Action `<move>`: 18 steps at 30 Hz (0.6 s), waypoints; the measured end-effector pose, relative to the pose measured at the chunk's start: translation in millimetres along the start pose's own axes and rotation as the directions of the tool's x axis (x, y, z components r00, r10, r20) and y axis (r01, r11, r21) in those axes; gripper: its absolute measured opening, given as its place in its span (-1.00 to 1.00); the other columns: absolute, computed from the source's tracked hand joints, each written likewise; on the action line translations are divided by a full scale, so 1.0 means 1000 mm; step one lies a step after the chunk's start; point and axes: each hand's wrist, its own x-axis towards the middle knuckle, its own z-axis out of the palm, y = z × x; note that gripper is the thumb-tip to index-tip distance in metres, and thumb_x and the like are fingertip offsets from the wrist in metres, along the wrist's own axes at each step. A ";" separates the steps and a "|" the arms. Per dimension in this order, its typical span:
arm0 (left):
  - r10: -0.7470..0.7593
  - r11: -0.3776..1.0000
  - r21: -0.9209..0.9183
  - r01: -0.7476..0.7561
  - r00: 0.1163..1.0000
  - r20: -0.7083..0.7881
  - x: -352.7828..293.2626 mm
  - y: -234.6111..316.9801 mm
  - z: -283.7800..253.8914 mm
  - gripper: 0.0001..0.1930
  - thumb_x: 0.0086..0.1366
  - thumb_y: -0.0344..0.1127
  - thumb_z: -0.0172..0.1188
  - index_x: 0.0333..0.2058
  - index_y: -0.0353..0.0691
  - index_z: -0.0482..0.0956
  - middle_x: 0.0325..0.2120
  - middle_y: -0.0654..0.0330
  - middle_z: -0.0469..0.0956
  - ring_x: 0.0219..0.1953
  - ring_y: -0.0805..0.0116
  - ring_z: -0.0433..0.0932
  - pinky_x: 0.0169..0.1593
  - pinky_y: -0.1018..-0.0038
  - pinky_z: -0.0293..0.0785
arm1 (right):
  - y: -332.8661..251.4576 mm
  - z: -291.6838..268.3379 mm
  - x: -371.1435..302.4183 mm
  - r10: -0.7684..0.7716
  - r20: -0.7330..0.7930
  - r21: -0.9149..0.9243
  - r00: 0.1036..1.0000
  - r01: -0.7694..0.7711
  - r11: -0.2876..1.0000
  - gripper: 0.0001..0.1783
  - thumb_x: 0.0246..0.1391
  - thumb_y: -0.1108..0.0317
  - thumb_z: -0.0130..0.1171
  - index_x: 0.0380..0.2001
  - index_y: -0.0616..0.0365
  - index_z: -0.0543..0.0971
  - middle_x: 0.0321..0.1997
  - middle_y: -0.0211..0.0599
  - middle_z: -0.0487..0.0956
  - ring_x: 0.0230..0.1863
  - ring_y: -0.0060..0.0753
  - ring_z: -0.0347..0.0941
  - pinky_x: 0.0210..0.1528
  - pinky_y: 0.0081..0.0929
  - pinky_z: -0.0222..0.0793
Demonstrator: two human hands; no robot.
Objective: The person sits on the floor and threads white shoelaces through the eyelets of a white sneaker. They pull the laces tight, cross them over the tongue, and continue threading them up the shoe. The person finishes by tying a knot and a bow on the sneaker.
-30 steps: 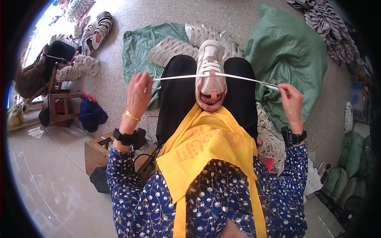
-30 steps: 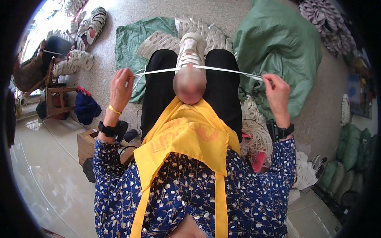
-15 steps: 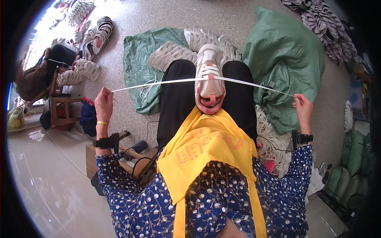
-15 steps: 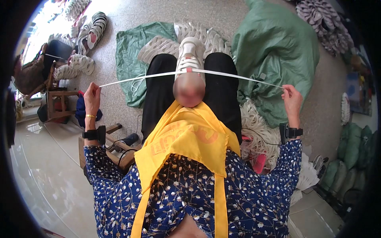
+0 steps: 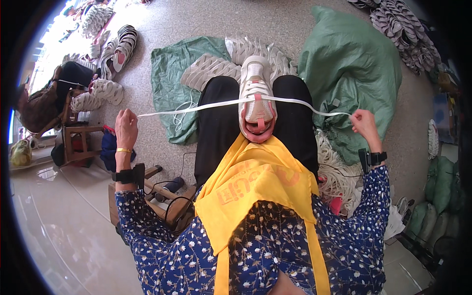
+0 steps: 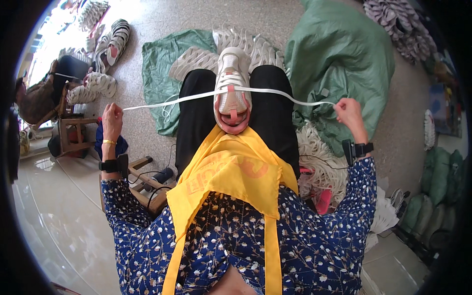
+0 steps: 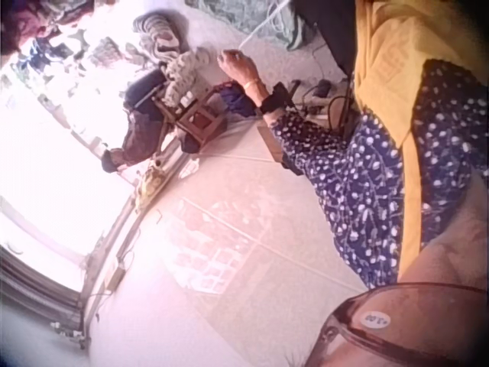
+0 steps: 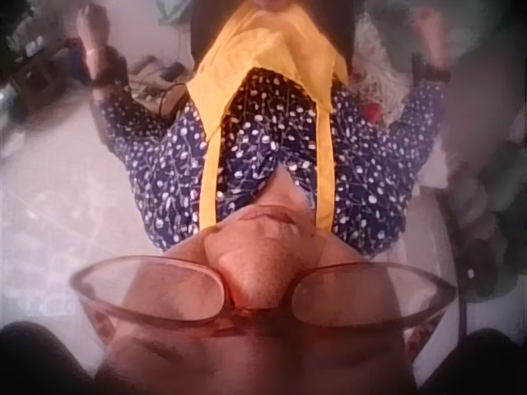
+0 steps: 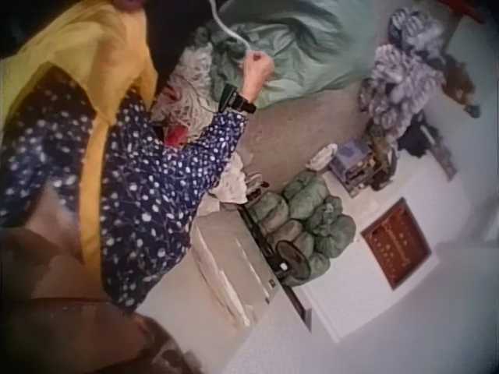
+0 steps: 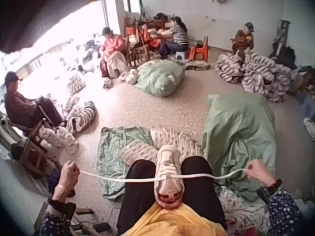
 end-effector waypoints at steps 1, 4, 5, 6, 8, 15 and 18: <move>-0.002 1.000 -0.028 0.002 1.000 0.007 0.007 0.003 0.001 -0.88 0.20 -0.53 0.24 -0.37 -0.31 0.44 -0.50 0.00 0.52 -0.39 -0.04 0.54 -0.27 0.16 0.45 | -0.010 0.004 0.006 0.011 0.082 0.010 0.997 -0.012 1.000 -0.80 0.19 0.38 0.26 -0.45 0.31 0.62 -0.61 -0.29 0.62 -0.64 -0.53 0.56 -0.62 -0.52 0.45; 0.068 0.986 -0.155 -0.061 0.997 0.035 0.049 0.021 -0.005 -0.89 0.22 -0.50 0.24 -0.39 -0.33 0.46 -0.52 0.01 0.56 -0.45 0.02 0.57 -0.31 0.22 0.47 | -0.044 0.002 0.034 -0.072 0.320 0.106 0.945 0.040 0.994 -0.80 0.23 0.34 0.25 -0.43 0.24 0.62 -0.60 -0.39 0.60 -0.63 -0.57 0.53 -0.60 -0.59 0.45; 0.104 0.974 -0.209 -0.093 0.994 0.041 0.067 0.032 -0.010 -0.89 0.23 -0.49 0.25 -0.39 -0.33 0.47 -0.53 0.01 0.58 -0.48 0.05 0.58 -0.32 0.25 0.48 | -0.057 -0.003 0.045 -0.121 0.389 0.150 0.913 0.066 0.986 -0.80 0.25 0.32 0.25 -0.42 0.20 0.61 -0.59 -0.44 0.58 -0.62 -0.60 0.52 -0.58 -0.62 0.46; 0.115 0.963 -0.245 -0.111 0.993 -0.001 0.090 0.052 -0.024 -0.90 0.25 -0.46 0.25 -0.38 -0.34 0.50 -0.53 0.00 0.59 -0.49 0.12 0.60 -0.33 0.28 0.48 | -0.074 -0.014 0.054 -0.194 0.395 0.272 0.898 0.087 0.958 -0.83 0.26 0.32 0.25 -0.36 0.18 0.62 -0.52 -0.43 0.61 -0.56 -0.62 0.55 -0.53 -0.65 0.47; 0.051 0.955 -0.285 -0.085 0.991 -0.125 0.126 0.090 -0.054 -0.91 0.28 -0.42 0.26 -0.35 -0.32 0.57 -0.52 -0.02 0.62 -0.48 0.26 0.62 -0.33 0.34 0.50 | -0.111 -0.033 0.058 -0.338 0.229 0.533 0.913 0.173 0.828 -0.86 0.31 0.32 0.24 -0.25 0.16 0.63 -0.36 -0.38 0.65 -0.41 -0.64 0.59 -0.38 -0.69 0.52; 0.065 0.939 -0.344 -0.020 0.991 0.119 0.092 0.123 -0.007 -0.94 0.21 -0.43 0.24 -0.38 -0.28 0.62 -0.49 -0.05 0.63 -0.43 0.07 0.65 -0.28 0.26 0.56 | -0.157 0.006 0.014 -0.230 0.016 0.903 0.973 0.084 0.421 -0.79 0.35 0.36 0.18 -0.12 0.32 0.61 -0.17 -0.20 0.70 -0.29 -0.54 0.65 -0.11 -0.55 0.66; 0.237 0.739 -0.632 0.234 0.788 0.568 0.040 0.178 0.016 -0.94 0.17 -0.47 0.26 -0.41 -0.33 0.58 -0.59 0.17 0.58 -0.51 0.42 0.58 -0.38 0.42 0.50 | -0.161 0.051 -0.012 -0.296 0.248 0.801 0.922 -0.023 0.599 -0.81 0.35 0.33 0.20 -0.13 0.23 0.62 -0.16 -0.26 0.69 -0.29 -0.64 0.61 -0.19 -0.67 0.60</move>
